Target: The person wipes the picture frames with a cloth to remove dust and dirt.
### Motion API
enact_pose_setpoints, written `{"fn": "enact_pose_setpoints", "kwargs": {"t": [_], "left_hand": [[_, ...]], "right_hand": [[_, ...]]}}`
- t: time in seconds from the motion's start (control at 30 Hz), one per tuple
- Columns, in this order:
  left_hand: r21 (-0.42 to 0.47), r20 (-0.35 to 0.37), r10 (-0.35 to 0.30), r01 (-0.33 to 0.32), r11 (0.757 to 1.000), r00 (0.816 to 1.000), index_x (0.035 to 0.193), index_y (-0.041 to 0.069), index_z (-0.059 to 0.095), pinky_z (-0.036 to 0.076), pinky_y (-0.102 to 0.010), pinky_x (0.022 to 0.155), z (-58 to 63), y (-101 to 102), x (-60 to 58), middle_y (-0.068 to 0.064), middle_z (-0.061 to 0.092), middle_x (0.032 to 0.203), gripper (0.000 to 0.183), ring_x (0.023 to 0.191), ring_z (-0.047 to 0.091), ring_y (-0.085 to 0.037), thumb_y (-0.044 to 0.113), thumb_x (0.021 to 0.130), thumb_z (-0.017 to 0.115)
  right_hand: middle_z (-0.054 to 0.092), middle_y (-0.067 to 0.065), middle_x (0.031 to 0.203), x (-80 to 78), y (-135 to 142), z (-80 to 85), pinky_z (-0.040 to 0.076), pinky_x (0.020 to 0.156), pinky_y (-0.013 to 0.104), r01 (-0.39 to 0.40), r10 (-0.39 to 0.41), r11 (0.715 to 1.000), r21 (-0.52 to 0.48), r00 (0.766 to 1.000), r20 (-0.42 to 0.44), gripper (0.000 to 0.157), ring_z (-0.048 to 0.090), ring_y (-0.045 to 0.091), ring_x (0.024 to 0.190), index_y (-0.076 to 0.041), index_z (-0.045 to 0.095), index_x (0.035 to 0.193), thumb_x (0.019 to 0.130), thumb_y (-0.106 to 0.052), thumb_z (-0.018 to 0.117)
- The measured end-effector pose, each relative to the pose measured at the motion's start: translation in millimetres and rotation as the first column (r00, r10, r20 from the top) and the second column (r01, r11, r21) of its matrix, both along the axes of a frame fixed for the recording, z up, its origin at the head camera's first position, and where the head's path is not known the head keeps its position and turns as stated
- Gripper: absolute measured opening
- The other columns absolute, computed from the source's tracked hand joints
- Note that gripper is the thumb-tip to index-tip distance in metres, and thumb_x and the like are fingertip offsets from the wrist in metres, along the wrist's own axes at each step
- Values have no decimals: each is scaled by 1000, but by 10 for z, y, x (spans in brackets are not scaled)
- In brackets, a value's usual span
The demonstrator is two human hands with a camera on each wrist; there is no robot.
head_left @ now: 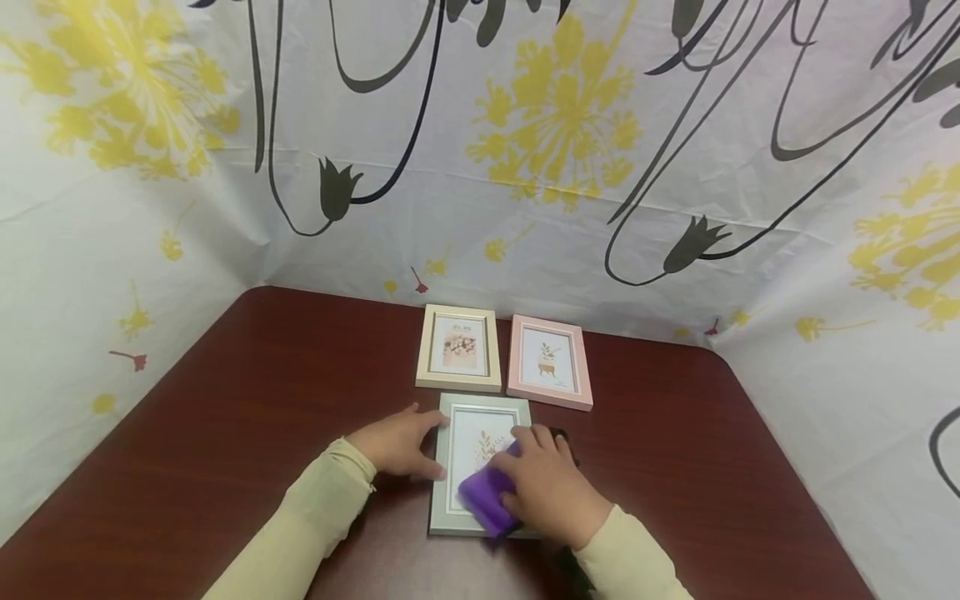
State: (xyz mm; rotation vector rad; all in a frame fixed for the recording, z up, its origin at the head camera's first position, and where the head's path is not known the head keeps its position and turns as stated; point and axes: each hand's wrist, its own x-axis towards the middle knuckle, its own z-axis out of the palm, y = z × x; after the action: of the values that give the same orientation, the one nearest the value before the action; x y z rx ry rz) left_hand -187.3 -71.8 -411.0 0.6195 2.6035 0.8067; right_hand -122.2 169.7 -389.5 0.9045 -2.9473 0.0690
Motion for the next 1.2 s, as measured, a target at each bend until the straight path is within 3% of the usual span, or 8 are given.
{"fn": "enact_pose_setpoints", "kwargs": {"t": [0.17,0.3,0.4,0.57,0.77,0.9,1.0,1.2], "left_hand": [[-13,-7,19,-19,1000,1000,141,10,54,29,-55,113,6,-14,-9,-13,56,140,73,142,29,-45,33,79,84],[-11,-10,38,-38,999,999,143,11,54,28,-54,114,14,-24,-19,-11,55,142,74,143,29,-43,32,79,85],[3,-36,26,-26,1000,999,141,8,55,25,-51,117,31,-28,-18,-12,58,139,73,139,38,-38,29,78,85],[8,-70,9,-8,1000,998,137,4,57,21,-48,119,37,-22,-7,-13,61,133,70,130,51,-30,27,78,86],[8,-90,-3,4,1000,996,137,2,57,21,-50,118,16,-16,-7,-15,60,134,70,131,50,-31,29,78,85],[14,-90,-14,15,1000,996,136,2,57,20,-51,118,13,-23,-6,-15,60,134,69,132,49,-33,28,79,85],[9,-82,-11,12,1000,997,137,4,57,20,-52,118,14,-27,-3,-13,60,135,69,134,46,-36,29,79,84],[-16,-71,-5,4,1000,997,139,7,56,21,-53,117,9,-34,-7,-12,56,140,69,138,39,-41,31,80,83]], "right_hand": [[57,19,120,-38,27,-32,52,77,63,62,-64,998,-28,997,-50,26,53,43,107,-21,74,113,87,-19,73],[57,18,119,-58,30,-31,55,73,53,38,-37,998,-59,999,17,29,53,42,103,-16,72,118,91,-26,71],[54,20,127,-68,36,-8,54,81,53,25,-19,998,-51,994,109,38,49,44,113,-14,69,122,93,-38,68],[52,17,137,-32,21,22,52,90,52,-58,61,998,-20,978,197,55,43,43,128,-14,64,131,91,-51,65],[55,8,136,64,-89,25,50,96,41,-198,205,979,-52,956,210,54,47,28,125,-18,61,134,89,-46,69],[56,2,134,124,-174,-1,49,96,33,-299,311,950,-94,933,181,52,50,20,121,-19,60,133,88,-41,73],[57,-2,128,163,-263,-63,48,98,31,-376,381,924,-66,920,90,53,51,17,118,-20,61,132,85,-39,75],[55,2,128,217,-349,-129,50,96,34,-352,352,936,-6,936,9,54,51,22,121,-24,63,129,80,-37,80]]}}
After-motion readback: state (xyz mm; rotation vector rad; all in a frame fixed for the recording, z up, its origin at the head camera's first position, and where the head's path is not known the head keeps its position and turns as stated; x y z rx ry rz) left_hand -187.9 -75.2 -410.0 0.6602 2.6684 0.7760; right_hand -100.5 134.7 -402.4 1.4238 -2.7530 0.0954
